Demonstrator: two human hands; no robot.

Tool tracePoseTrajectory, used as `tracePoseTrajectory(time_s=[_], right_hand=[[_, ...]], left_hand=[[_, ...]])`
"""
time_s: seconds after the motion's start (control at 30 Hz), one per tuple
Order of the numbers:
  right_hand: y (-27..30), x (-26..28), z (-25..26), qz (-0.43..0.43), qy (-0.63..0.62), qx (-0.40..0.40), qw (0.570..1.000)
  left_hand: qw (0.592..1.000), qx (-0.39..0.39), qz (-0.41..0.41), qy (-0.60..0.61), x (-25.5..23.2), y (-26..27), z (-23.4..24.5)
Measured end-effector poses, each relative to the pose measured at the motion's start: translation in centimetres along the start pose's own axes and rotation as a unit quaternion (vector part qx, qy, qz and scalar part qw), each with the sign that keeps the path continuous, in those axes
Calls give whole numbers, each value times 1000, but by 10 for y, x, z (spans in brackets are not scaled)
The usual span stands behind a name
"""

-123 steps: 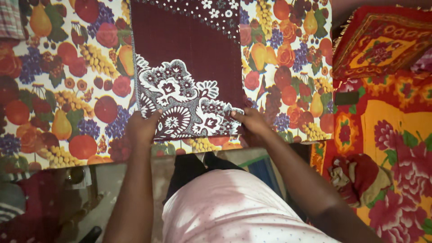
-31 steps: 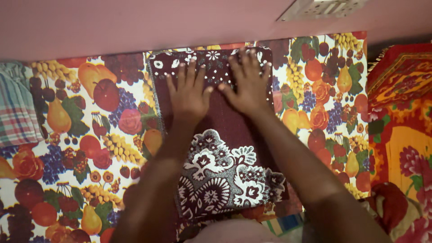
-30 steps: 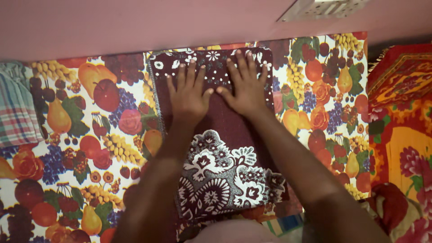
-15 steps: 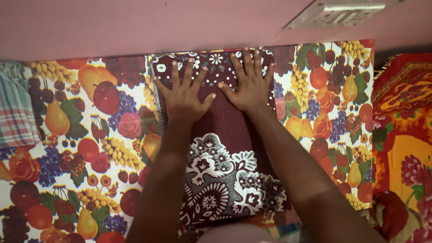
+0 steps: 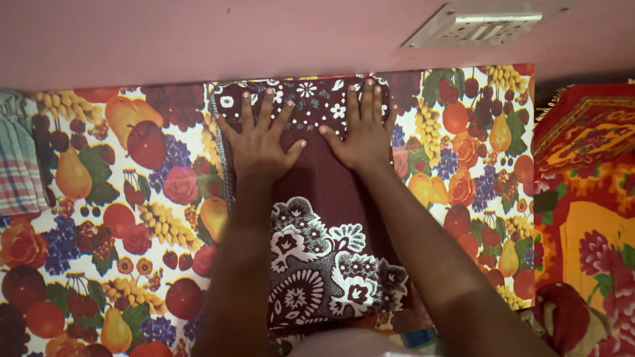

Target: The person folds a maroon patterned textile on a table, smoothing and aligning the edges before stacking it. They then pick up a red and beige towel from a nearby bed, unfold it, and begin folding it on the table.

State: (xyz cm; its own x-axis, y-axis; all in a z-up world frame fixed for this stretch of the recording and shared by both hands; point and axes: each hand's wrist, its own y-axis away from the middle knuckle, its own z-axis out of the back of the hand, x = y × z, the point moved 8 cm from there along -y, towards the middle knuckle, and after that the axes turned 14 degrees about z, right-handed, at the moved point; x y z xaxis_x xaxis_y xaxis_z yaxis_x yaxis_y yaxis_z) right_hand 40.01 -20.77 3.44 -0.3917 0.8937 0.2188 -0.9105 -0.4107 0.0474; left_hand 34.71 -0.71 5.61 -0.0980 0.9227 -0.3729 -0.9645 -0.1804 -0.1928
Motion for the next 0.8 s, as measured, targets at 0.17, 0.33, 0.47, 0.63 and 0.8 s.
tracePoseTrajectory(time_s=[0.17, 0.33, 0.47, 0.63, 0.8], right_hand=[[-9, 0, 4, -25, 0, -4, 1000], [-20, -3, 8, -62, 14, -9, 998], [-30, -6, 13, -61, 16, -3, 998], [-20, 8, 6, 10, 28, -14, 999], [-10, 30, -10, 53, 22, 11, 998]], left_hand=[[1000, 12, 7, -13, -3, -7, -1], [1000, -3, 2, -13, -2, -2, 3], [1000, 13, 13, -14, -5, -8, 5], [1000, 11, 11, -11, -2, -5, 4], [999, -43, -5, -5, -4, -3, 7]])
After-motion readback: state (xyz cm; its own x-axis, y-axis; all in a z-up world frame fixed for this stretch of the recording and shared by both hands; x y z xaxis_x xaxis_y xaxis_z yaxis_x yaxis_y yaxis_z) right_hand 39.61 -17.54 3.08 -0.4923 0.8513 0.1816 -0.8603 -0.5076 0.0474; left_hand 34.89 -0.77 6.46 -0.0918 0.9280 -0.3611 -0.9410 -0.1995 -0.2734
